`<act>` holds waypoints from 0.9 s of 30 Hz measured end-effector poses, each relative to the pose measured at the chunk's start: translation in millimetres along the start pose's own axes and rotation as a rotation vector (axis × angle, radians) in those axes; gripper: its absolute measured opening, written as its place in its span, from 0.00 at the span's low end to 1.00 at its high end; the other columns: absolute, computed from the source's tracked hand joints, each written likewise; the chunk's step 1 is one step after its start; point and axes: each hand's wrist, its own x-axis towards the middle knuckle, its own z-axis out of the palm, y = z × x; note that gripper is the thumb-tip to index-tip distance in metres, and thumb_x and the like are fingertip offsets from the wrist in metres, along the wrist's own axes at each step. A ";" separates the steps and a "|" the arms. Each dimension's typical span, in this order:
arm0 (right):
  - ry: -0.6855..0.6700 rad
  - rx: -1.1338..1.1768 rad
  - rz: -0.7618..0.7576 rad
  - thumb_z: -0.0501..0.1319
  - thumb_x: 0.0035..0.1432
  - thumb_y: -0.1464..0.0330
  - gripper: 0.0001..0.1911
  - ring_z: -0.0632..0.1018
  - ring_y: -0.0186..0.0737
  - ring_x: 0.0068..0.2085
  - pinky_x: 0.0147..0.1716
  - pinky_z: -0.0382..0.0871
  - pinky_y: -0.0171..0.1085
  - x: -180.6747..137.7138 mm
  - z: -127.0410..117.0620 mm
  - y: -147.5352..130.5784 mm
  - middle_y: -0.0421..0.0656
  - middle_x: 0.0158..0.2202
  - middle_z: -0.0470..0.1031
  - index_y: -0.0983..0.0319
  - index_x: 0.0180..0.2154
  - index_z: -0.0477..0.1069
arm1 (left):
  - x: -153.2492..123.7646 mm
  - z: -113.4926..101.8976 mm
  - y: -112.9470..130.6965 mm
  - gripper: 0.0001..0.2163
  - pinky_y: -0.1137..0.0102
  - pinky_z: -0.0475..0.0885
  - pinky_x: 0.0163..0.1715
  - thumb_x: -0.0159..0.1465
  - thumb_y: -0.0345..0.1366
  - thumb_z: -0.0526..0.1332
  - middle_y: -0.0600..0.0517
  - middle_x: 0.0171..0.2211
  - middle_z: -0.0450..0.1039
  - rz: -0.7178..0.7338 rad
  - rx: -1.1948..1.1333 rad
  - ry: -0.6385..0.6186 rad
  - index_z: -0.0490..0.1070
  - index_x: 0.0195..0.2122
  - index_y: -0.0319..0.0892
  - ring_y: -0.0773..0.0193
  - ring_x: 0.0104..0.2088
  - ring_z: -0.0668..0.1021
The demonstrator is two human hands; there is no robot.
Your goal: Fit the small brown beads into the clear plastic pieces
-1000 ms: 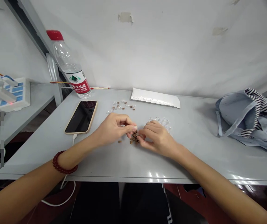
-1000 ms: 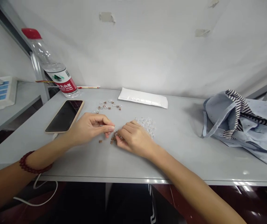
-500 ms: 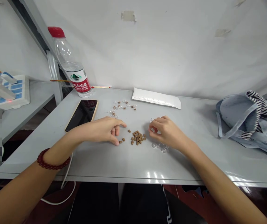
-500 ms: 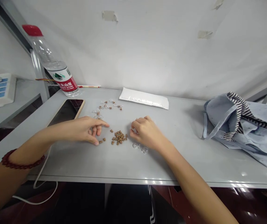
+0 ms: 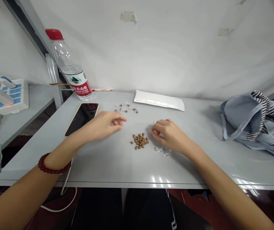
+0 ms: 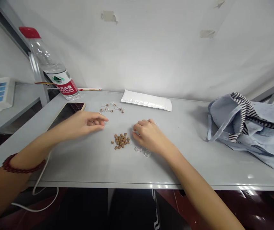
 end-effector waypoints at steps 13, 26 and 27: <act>-0.051 0.022 0.001 0.52 0.59 0.74 0.09 0.67 0.35 0.28 0.33 0.57 0.39 -3.2 -3.9 -2.4 0.42 0.28 0.67 0.63 0.29 0.67 | 5.1 -8.2 -27.4 0.13 0.63 0.68 0.45 0.60 0.38 0.54 0.45 0.40 0.72 0.018 0.374 0.046 0.73 0.43 0.40 0.55 0.42 0.74; 0.152 0.344 0.099 0.46 0.67 0.67 0.19 0.65 0.34 0.25 0.28 0.58 0.37 -4.8 -16.4 -9.6 0.39 0.23 0.63 0.63 0.29 0.69 | 3.6 -2.7 -11.0 0.07 0.69 0.67 0.32 0.56 0.37 0.56 0.51 0.26 0.74 0.021 0.320 0.054 0.72 0.28 0.41 0.61 0.29 0.74; 0.171 0.346 0.085 0.46 0.67 0.68 0.18 0.65 0.34 0.26 0.28 0.59 0.37 -4.7 -14.9 -10.3 0.39 0.23 0.63 0.63 0.29 0.69 | 3.3 -1.1 -7.8 0.07 0.69 0.67 0.32 0.57 0.38 0.57 0.51 0.27 0.74 0.046 0.301 0.081 0.72 0.29 0.41 0.62 0.30 0.74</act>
